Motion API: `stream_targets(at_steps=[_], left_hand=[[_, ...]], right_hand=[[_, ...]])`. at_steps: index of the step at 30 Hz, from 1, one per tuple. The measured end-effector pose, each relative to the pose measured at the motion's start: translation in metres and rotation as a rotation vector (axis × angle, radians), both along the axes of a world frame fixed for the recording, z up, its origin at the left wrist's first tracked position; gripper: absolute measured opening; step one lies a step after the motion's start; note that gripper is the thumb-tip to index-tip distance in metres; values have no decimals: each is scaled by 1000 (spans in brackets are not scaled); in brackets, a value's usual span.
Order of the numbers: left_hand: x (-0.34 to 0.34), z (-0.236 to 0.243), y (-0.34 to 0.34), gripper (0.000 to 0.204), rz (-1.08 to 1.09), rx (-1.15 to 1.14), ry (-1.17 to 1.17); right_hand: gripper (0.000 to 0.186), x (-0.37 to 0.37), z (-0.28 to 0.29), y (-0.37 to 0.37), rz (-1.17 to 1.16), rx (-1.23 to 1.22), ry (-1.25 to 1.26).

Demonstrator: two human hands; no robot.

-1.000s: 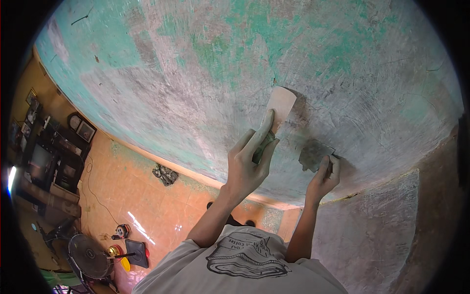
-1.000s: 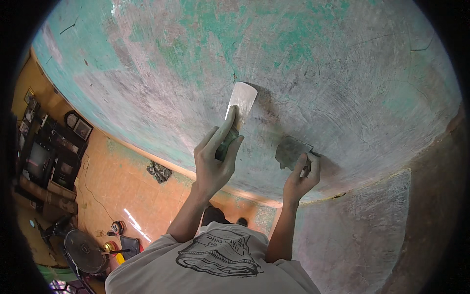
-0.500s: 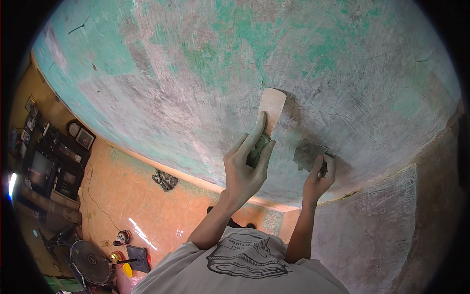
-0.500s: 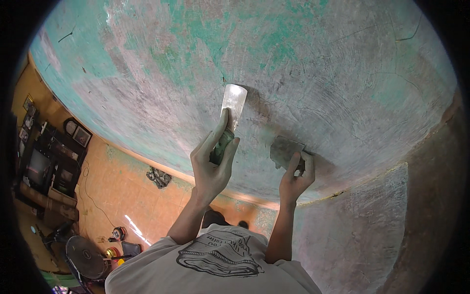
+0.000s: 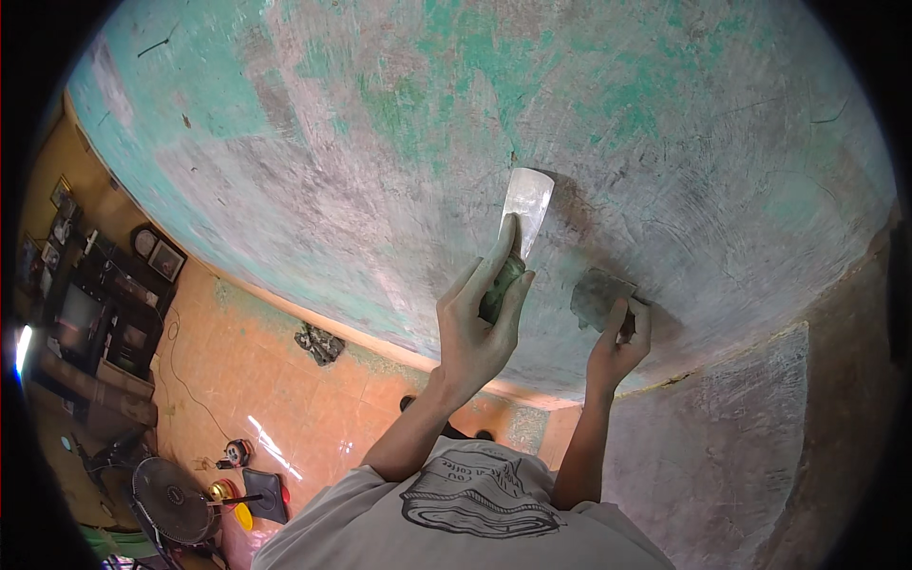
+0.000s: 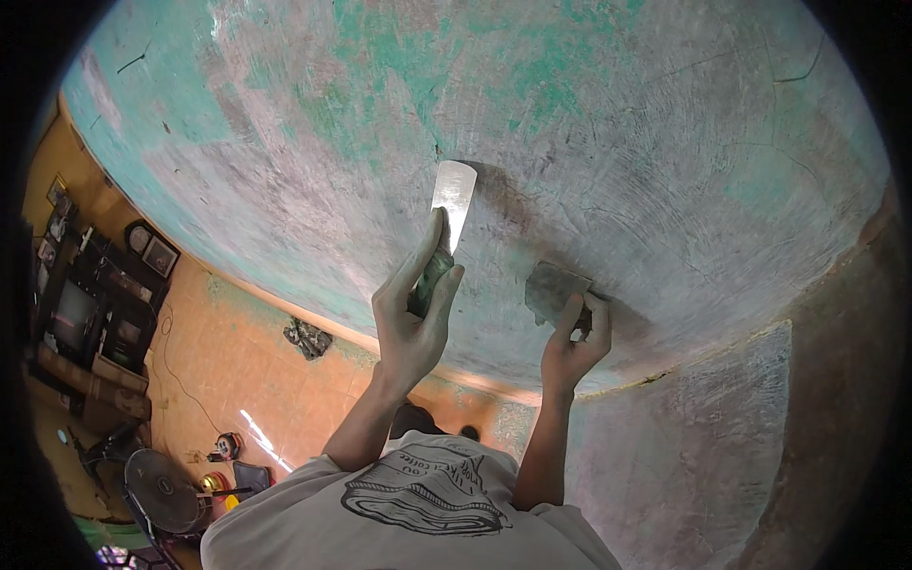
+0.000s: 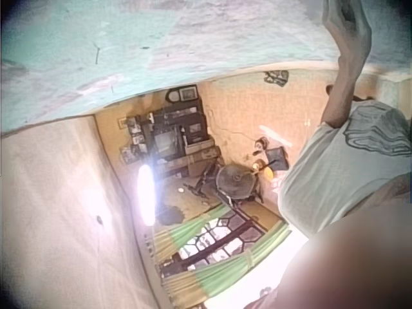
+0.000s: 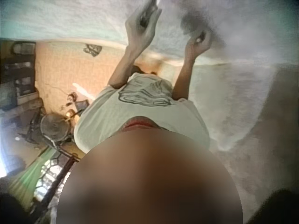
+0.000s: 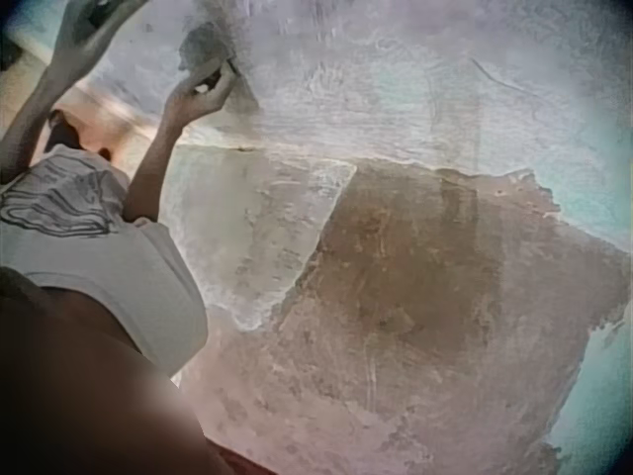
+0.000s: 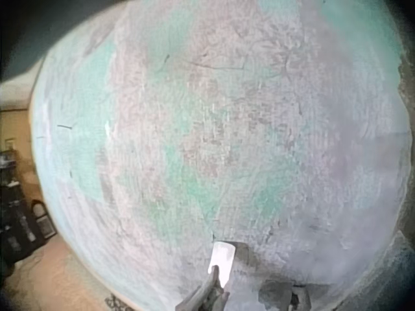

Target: Patching and smoothing a wall using a putty knife and a hawk.

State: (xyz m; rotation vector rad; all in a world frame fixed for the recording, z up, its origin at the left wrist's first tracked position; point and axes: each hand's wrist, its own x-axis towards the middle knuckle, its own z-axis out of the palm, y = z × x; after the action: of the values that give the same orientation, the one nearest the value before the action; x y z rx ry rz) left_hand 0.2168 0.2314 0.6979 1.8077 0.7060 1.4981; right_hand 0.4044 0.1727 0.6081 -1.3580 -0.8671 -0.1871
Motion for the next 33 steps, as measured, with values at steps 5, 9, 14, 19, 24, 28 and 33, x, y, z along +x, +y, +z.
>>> stream_targets(at_steps=[5, 9, 14, 19, 24, 28, 33], left_hand=[[-1, 10, -2, 58, 30, -34, 53], [-1, 3, -2, 59, 48, -34, 71], [-3, 9, -4, 58, 28, 3, 47], [-5, 9, -5, 56, 1, -31, 13], [-5, 14, -4, 57, 16, -51, -12], [-8, 8, -3, 56, -2, 24, 1], [-10, 13, -4, 55, -18, -23, 50]], right_hand=[[13, 0, -1, -1, 7, -1, 9], [13, -1, 0, 0, 15, 4, 12], [13, -1, -1, 0, 13, 1, 23], [12, 0, -3, -1, 10, -8, 33], [12, -2, -1, -1, -4, -16, 19], [13, -2, 0, 1, 11, 16, 10], [14, -3, 1, -1, 20, 4, 21]])
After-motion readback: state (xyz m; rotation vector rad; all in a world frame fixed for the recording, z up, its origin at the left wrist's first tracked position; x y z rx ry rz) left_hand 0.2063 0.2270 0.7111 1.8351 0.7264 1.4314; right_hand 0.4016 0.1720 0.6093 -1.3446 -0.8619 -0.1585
